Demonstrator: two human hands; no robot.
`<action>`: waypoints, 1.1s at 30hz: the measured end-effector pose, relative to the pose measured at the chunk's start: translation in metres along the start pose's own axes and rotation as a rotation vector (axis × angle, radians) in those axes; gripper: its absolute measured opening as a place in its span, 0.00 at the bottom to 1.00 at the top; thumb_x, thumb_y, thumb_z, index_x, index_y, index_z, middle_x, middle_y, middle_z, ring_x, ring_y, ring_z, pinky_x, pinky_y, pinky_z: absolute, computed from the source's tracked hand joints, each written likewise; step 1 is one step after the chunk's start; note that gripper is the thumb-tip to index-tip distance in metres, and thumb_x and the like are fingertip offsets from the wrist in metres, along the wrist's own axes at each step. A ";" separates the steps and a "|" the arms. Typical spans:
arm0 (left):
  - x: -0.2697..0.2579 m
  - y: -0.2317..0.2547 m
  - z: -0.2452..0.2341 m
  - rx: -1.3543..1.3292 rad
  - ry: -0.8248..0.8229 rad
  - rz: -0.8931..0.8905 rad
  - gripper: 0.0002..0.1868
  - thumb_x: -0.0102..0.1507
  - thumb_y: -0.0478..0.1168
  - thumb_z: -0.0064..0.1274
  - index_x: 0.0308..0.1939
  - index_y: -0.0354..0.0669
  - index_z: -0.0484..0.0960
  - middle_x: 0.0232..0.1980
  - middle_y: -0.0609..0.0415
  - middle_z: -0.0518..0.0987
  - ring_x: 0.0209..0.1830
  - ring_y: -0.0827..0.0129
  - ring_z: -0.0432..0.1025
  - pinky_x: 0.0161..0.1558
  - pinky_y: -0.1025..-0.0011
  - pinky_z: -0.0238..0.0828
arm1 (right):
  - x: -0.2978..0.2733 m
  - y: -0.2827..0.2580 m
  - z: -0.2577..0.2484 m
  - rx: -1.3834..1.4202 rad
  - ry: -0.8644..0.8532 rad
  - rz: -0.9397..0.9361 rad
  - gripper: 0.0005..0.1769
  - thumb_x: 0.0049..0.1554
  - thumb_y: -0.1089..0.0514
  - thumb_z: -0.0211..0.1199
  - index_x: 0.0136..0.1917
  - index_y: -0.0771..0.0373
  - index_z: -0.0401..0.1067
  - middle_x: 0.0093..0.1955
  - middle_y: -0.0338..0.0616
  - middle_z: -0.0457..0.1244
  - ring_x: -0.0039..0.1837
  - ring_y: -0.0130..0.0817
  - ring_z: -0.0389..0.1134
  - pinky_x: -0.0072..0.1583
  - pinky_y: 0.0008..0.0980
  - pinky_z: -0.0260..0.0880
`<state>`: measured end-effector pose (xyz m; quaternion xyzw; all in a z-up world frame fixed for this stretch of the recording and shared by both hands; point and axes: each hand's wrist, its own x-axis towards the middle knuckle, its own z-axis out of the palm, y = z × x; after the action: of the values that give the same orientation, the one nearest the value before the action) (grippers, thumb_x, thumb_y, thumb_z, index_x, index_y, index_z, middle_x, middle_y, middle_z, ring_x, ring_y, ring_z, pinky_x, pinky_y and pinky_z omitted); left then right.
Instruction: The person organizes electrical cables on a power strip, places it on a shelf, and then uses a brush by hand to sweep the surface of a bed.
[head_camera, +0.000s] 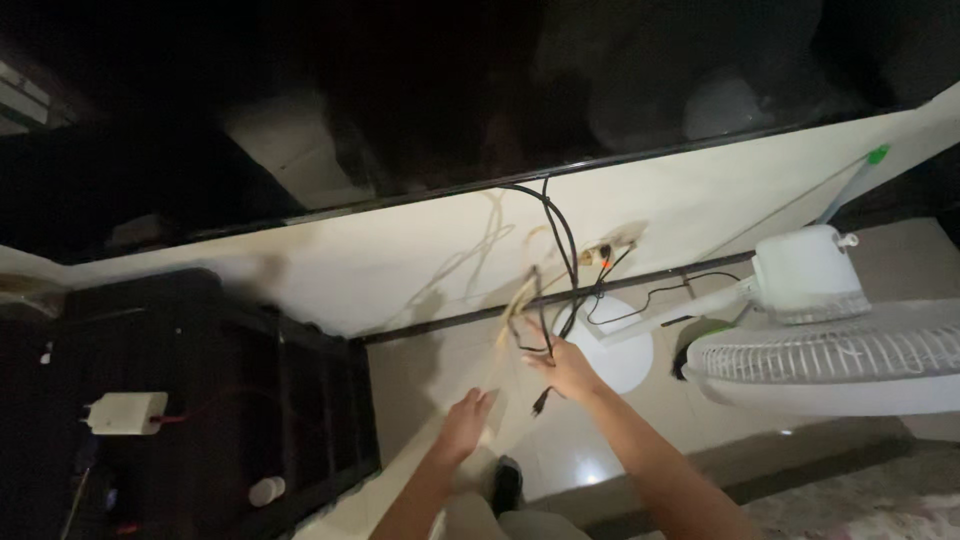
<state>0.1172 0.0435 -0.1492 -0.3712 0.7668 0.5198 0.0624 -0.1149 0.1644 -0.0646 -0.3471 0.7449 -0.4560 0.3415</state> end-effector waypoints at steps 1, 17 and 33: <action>-0.015 -0.012 -0.015 -0.042 -0.042 -0.047 0.23 0.71 0.54 0.42 0.56 0.38 0.73 0.53 0.37 0.80 0.53 0.45 0.76 0.53 0.55 0.72 | 0.004 0.008 -0.001 -0.131 0.012 0.047 0.37 0.55 0.56 0.62 0.76 0.58 0.60 0.63 0.44 0.65 0.42 0.31 0.76 0.43 0.32 0.75; -0.152 -0.043 -0.102 -0.336 -0.054 -0.182 0.19 0.71 0.48 0.41 0.43 0.37 0.82 0.29 0.55 0.74 0.28 0.71 0.67 0.35 0.67 0.66 | -0.021 -0.002 0.131 0.628 -0.386 0.658 0.23 0.60 0.39 0.58 0.61 0.54 0.73 0.48 0.40 0.72 0.45 0.30 0.74 0.46 0.30 0.72; -0.081 -0.086 -0.089 -1.153 -0.446 -0.212 0.26 0.70 0.55 0.37 0.59 0.41 0.78 0.57 0.50 0.83 0.57 0.57 0.75 0.60 0.54 0.70 | -0.107 -0.092 0.134 0.622 -0.513 0.221 0.06 0.61 0.66 0.61 0.46 0.63 0.65 0.50 0.56 0.72 0.35 0.25 0.62 0.34 0.23 0.56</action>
<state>0.2557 -0.0066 -0.1342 -0.3017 0.2906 0.9059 0.0616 0.0709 0.1628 -0.0067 -0.2479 0.4954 -0.5185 0.6514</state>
